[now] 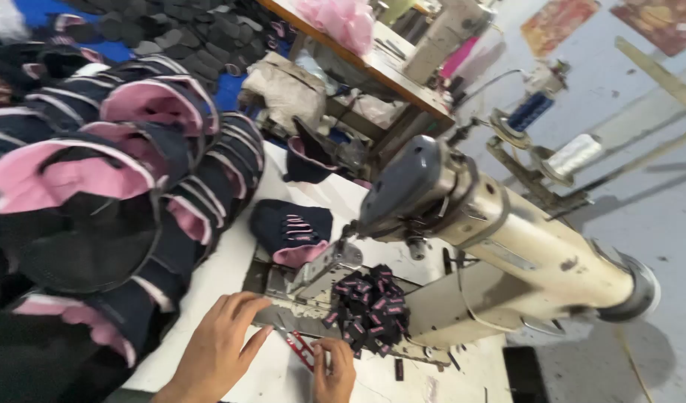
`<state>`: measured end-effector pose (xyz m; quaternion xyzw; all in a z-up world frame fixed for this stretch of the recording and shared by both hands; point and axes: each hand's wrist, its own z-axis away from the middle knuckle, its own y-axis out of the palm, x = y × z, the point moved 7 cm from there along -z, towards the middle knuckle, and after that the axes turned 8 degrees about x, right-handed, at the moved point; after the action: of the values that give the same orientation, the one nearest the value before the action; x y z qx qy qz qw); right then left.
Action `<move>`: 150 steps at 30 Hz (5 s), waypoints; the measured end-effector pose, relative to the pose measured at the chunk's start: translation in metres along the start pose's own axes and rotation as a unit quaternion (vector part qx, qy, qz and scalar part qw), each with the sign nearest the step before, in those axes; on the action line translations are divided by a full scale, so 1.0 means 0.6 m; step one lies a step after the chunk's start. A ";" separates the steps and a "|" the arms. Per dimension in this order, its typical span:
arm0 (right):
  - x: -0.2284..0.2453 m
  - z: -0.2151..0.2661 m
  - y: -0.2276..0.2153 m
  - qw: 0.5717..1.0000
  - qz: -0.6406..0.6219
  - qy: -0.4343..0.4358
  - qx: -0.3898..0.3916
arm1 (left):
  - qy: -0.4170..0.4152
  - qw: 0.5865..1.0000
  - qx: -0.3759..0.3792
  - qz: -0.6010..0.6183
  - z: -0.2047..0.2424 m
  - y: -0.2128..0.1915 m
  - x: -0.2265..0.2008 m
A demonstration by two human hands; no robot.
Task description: The person uses a sewing machine to stitch pink elastic bands onto the upper part of black shoes. They repeatedly pick up shoes from a pile, position them under the needle, sew the bands, and then move the finished shoes aside.
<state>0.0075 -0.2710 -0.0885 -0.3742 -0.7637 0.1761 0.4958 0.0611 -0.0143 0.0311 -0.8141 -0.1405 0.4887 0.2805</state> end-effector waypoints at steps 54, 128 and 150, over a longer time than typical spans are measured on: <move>0.161 -0.023 -0.022 0.866 -0.479 0.144 0.008 | -0.199 0.735 0.125 0.636 0.023 0.011 0.071; 0.155 -0.138 0.138 0.870 -0.480 0.111 0.029 | -0.153 0.897 -0.242 -0.336 0.033 -0.278 0.078; 0.085 -0.153 -0.018 0.820 -0.558 0.094 0.089 | 0.063 0.924 0.366 0.095 -0.208 0.041 0.012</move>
<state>0.0733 -0.2494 -0.0089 0.1469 -0.7723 -0.0992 0.6100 0.1729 -0.0704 0.0568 -0.6931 0.1439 0.4781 0.5199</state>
